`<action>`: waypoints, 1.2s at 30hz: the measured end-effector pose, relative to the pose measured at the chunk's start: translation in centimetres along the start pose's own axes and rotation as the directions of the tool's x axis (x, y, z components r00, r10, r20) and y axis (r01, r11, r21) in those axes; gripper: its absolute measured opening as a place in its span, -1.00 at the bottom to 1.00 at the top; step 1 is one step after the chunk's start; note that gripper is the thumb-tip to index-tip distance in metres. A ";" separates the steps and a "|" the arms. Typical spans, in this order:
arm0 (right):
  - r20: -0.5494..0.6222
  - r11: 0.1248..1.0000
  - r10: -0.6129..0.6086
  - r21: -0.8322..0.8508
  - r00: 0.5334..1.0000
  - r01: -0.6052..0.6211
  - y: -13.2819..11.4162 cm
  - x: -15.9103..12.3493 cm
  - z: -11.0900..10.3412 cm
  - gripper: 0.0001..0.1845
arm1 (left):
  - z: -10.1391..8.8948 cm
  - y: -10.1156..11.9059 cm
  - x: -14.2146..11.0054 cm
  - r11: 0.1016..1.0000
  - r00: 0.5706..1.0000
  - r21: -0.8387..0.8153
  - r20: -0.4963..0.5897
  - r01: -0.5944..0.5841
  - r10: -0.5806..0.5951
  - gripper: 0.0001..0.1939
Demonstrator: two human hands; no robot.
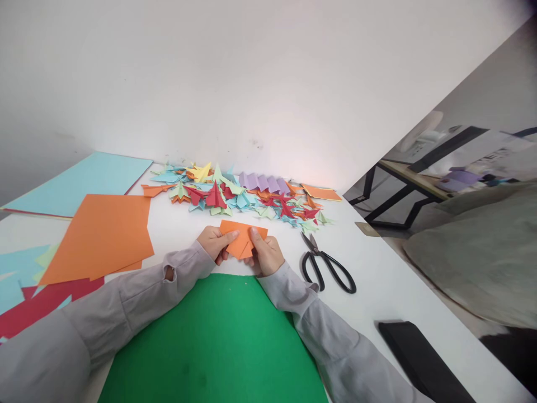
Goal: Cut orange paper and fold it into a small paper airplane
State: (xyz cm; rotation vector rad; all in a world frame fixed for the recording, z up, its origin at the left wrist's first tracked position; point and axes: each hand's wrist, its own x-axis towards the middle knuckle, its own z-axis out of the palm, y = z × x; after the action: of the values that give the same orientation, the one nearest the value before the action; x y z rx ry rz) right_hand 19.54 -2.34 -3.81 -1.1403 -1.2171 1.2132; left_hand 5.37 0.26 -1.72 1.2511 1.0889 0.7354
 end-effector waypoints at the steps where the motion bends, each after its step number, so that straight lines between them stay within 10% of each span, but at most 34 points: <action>1: 0.002 1.000 0.003 -0.005 1.000 -0.003 -0.1 0.0 0.0 -0.30 | 0.0 0.1 0.0 1.000 1.000 -0.014 -0.004 0.011 -0.011 -0.52; 12: -0.086 0.990 0.034 0.136 0.996 -0.022 0.0 0.3 0.0 -0.32 | -0.2 0.5 0.3 0.971 1.000 -0.238 0.016 0.011 -0.007 -0.31; 27: -0.097 0.992 0.022 0.125 0.995 -0.010 0.2 0.4 -0.1 -0.44 | -0.7 -0.2 1.0 0.924 0.997 -0.376 -0.004 -0.072 0.075 -0.51; 33: -0.244 0.952 0.096 0.306 0.965 -0.017 0.2 1.1 -0.1 -0.46 | -0.1 -0.5 0.0 0.923 0.918 -0.054 -0.138 -0.382 0.372 -0.19; 36: -0.223 0.952 0.093 0.307 0.970 -0.020 0.1 1.0 -0.1 -0.45 | 0.1 -1.2 -0.2 0.817 0.820 0.219 -0.101 -0.534 0.563 -0.44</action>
State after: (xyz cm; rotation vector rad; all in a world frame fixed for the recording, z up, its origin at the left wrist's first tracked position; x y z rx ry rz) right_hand 19.57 -1.29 -3.90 -1.0591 -0.7924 1.2200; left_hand 5.27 -0.20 -2.85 1.7220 0.9356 1.2167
